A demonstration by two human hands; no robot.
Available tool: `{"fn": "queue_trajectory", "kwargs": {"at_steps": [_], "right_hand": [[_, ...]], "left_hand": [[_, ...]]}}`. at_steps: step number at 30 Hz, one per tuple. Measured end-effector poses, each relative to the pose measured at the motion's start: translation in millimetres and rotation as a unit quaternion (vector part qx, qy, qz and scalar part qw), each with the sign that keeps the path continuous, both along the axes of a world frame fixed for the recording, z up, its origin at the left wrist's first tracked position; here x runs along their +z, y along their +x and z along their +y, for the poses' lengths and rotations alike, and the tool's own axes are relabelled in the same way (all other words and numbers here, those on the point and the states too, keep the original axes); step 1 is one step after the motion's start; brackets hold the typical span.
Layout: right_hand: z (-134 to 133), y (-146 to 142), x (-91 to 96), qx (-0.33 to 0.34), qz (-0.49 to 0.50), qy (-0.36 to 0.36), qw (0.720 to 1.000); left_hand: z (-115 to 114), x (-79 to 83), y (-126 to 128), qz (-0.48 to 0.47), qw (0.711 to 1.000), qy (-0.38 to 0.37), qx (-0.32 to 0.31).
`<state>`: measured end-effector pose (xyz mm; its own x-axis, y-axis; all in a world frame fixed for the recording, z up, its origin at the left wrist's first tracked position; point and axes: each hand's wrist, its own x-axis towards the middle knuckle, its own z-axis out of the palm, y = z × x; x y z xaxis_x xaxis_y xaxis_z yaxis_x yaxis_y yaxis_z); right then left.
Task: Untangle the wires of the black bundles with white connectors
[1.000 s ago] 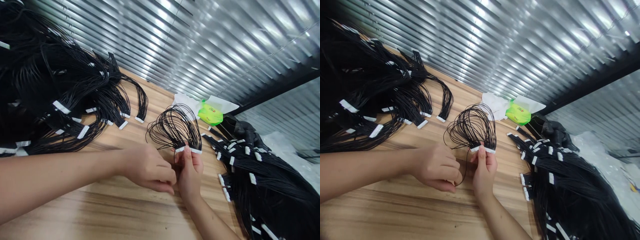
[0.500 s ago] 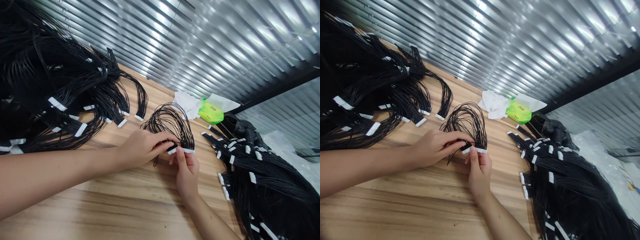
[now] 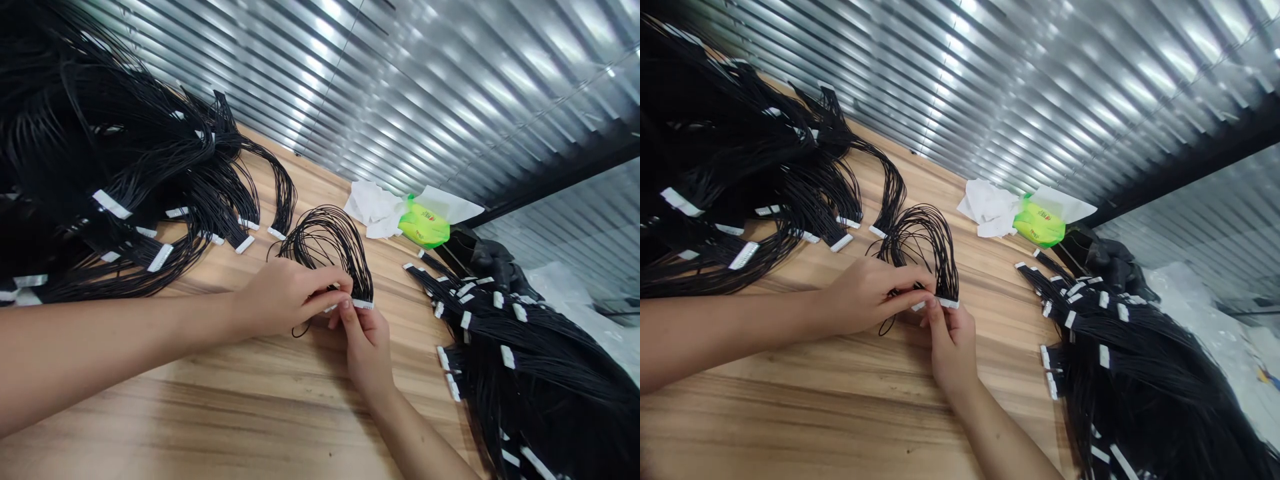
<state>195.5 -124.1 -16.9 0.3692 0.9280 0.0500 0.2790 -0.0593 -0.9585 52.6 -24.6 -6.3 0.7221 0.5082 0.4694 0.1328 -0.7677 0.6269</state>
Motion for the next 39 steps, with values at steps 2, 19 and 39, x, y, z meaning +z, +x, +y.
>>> {"fn": "queue_trajectory", "kwargs": {"at_steps": [2,19,39], "right_hand": [[-0.9,-0.3,-0.9,-0.004,0.005,0.002,1.000],[6.4,1.9,-4.0,-0.137,0.163,0.077,0.974],[5.9,8.6,-7.9,-0.134,0.163,0.064,0.975]], "left_hand": [[-0.2,0.0,0.2,0.001,1.000,0.005,0.006],[6.4,-4.1,1.8,-0.036,0.995,0.091,-0.005],[15.9,-3.1,-1.0,0.024,0.947,0.319,0.029]]}}
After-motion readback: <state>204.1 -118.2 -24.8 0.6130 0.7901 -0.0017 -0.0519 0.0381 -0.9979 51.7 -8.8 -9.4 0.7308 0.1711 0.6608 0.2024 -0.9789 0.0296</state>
